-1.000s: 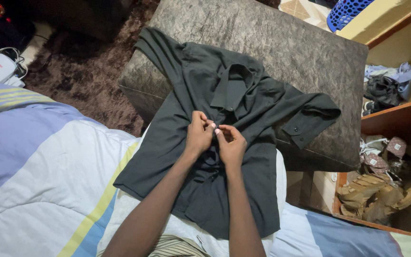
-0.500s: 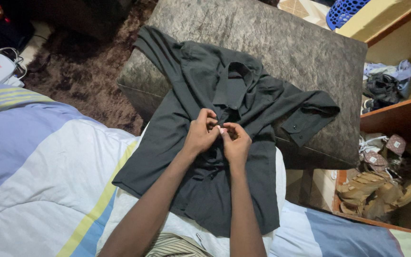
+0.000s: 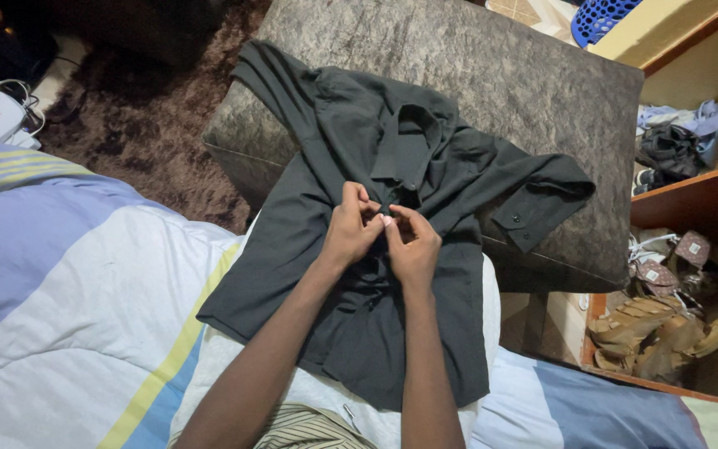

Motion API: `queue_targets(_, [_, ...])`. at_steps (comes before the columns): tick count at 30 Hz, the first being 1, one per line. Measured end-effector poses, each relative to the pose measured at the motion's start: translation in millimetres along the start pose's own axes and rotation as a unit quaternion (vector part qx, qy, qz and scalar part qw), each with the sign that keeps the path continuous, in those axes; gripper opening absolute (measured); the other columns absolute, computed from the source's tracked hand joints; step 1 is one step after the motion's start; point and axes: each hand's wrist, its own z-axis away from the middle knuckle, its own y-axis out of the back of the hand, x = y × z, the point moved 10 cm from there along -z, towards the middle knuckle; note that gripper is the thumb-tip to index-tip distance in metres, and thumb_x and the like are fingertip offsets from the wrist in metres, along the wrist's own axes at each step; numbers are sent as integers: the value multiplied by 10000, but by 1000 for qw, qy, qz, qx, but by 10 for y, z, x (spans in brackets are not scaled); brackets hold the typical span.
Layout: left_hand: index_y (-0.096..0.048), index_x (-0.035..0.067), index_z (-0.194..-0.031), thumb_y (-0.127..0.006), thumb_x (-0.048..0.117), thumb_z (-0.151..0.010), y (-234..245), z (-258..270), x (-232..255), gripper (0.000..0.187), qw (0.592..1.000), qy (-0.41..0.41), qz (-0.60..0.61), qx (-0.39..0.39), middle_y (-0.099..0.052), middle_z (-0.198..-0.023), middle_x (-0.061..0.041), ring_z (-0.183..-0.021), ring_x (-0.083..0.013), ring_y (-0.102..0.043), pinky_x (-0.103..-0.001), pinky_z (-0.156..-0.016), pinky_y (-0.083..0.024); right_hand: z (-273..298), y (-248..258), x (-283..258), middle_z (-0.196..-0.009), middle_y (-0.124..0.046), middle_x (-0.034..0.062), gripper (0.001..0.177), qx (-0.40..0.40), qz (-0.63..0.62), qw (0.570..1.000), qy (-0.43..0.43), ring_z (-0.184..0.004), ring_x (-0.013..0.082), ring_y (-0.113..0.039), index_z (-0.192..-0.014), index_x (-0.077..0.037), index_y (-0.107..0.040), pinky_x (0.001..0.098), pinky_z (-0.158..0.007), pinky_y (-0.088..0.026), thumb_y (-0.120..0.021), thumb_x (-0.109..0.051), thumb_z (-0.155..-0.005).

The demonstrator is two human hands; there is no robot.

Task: The person buttons a black shirt on an ottoman by hand and then folds the sides and sleeves inward.

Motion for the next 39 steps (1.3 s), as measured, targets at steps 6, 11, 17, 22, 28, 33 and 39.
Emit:
queue_targets(6, [-388,28,-1105,-718,61,-877,-41,10,-4,402,1000,10,-14,7,-731,-852,-128,-753,-178,-729,-319,-669,-558,18,-4,177,-904,-744,65,159,22,-6,1000,-1,-762,112,-719,-1060,-5,-747,246,-681,-566,-709,-65,-918])
queue_targets(11, [-573,32,-1085,-712,91,-816,-38,13,-55,309,997,47,-45,-27,-726,-828,-105,-728,-173,-704,-318,-660,-550,6,-229,759,-905,-741,17,157,-47,-161,980,-103,-791,85,-678,-1053,-3,-750,230,-719,-550,-714,-90,-927])
queue_targets(17, [-693,25,-937,-699,143,-727,-138,48,-86,241,982,56,-165,-72,-724,-778,-145,-715,-267,-723,-380,-665,-553,79,-347,1358,-792,-655,2,232,18,-294,918,-265,-687,72,-607,-919,-51,-680,216,-600,-475,-747,-268,-967])
queue_targets(22, [-713,42,-918,-700,160,-732,-184,101,-198,220,966,49,-235,-99,-738,-839,-153,-782,-322,-725,-436,-706,-555,31,-330,1735,-750,-621,2,195,50,-356,880,-311,-625,96,-577,-834,-91,-638,235,-525,-442,-771,-203,-923])
queue_targets(28, [-733,66,-924,-755,179,-754,-101,88,84,205,964,-13,-265,-20,-706,-924,-139,-920,-352,-670,-452,-803,-530,110,-498,2050,-721,-617,31,217,29,-422,820,-385,-620,136,-615,-763,-98,-571,254,-534,-506,-745,-110,-891])
queue_targets(33, [-765,73,-1000,-741,110,-739,-42,-107,627,264,932,-198,-296,63,-648,-1081,-107,-1064,-332,-595,-434,-924,-492,94,-536,1972,-714,-599,28,291,8,-422,842,-338,-618,142,-608,-746,-123,-501,259,-543,-509,-752,-96,-891])
queue_targets(39, [-779,96,-845,-773,94,-793,-173,-305,295,52,923,-199,-329,19,-671,-1062,-58,-1050,-308,-619,-437,-878,-493,137,-433,1874,-684,-567,36,292,50,-432,826,-358,-603,162,-618,-742,-118,-483,282,-539,-524,-739,-102,-881])
